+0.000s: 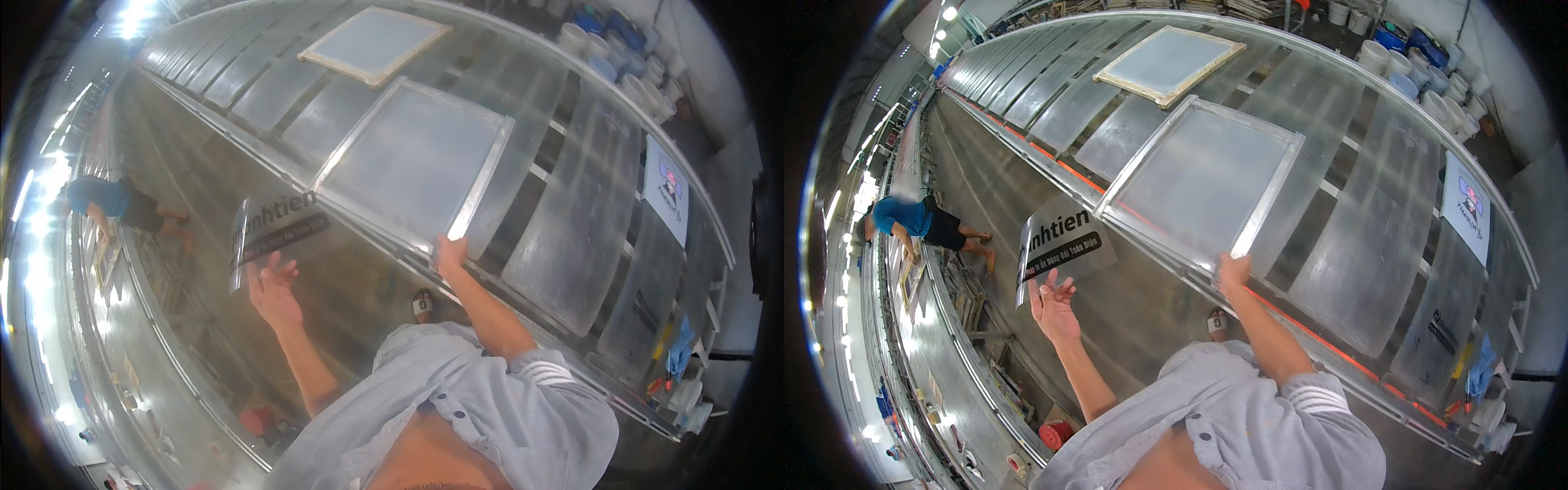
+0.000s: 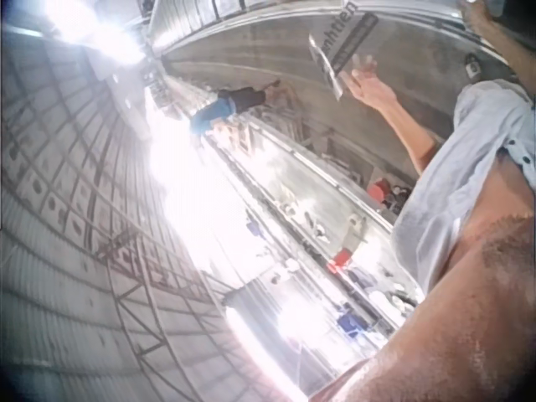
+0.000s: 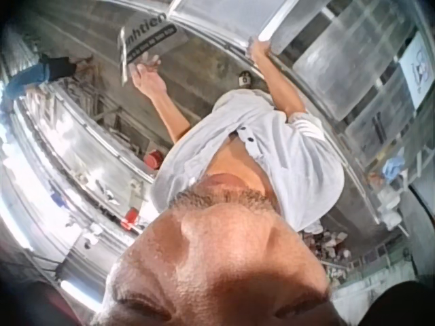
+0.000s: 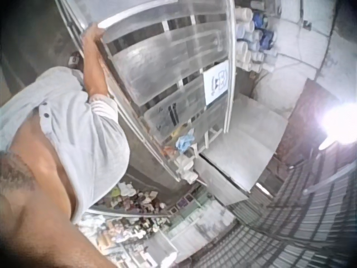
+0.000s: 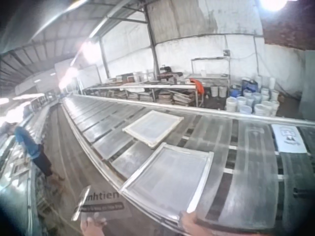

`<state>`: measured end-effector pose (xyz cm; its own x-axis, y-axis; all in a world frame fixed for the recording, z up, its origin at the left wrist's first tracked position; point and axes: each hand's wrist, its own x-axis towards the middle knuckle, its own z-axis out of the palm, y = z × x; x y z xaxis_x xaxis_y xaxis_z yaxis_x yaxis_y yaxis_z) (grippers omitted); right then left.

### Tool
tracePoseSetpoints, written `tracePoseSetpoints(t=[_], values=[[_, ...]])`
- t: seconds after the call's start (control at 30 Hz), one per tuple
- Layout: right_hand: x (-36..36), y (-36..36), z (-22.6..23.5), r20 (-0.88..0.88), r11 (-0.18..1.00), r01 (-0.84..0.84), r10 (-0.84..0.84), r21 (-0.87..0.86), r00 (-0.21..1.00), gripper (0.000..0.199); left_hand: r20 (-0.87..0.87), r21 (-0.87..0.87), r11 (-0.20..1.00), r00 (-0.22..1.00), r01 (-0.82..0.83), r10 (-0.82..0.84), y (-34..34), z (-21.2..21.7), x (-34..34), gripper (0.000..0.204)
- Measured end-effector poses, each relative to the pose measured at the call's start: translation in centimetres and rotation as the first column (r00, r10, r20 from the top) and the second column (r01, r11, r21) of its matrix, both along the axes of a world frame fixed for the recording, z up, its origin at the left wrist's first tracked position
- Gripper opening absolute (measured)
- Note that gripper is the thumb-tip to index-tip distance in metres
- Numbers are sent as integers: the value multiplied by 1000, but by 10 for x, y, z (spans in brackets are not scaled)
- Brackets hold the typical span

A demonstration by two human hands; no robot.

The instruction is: The person assembles a display unit by attaching a translucent panel to a metal frame using pliers. They then apply a branded sticker to the panel, smooth it out, and write on the surface with a marker.

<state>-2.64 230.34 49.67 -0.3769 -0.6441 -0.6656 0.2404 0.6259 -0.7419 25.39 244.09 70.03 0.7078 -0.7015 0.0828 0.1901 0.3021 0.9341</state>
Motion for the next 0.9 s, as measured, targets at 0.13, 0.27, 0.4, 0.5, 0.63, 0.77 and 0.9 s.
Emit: tracePoseSetpoints(t=[0.13,0.27,0.4,0.5,0.63,0.77,0.9], values=[[4,6,-5,-79,989,-145,144,3,986,66,-72,-4,992,989,129,-129,8,-21,-23,62],[-36,16,-49,-342,953,-294,252,-76,905,60,-169,87,921,916,380,-363,-15,-44,-86,70],[-109,56,-6,299,959,-122,198,-256,933,52,-297,156,728,735,668,-610,-38,-56,-170,69],[-174,102,55,728,973,85,101,-214,678,56,-361,177,580,601,795,-713,-50,-88,-237,67],[-239,155,63,673,896,212,121,-390,730,55,-526,179,470,488,864,-696,-51,-147,-328,60],[-288,189,42,523,893,278,-57,-354,850,51,-619,143,393,392,908,-681,-36,-206,-399,64],[-334,205,29,480,873,365,-182,-322,858,49,-651,225,350,407,909,-641,-16,-221,-450,66]])
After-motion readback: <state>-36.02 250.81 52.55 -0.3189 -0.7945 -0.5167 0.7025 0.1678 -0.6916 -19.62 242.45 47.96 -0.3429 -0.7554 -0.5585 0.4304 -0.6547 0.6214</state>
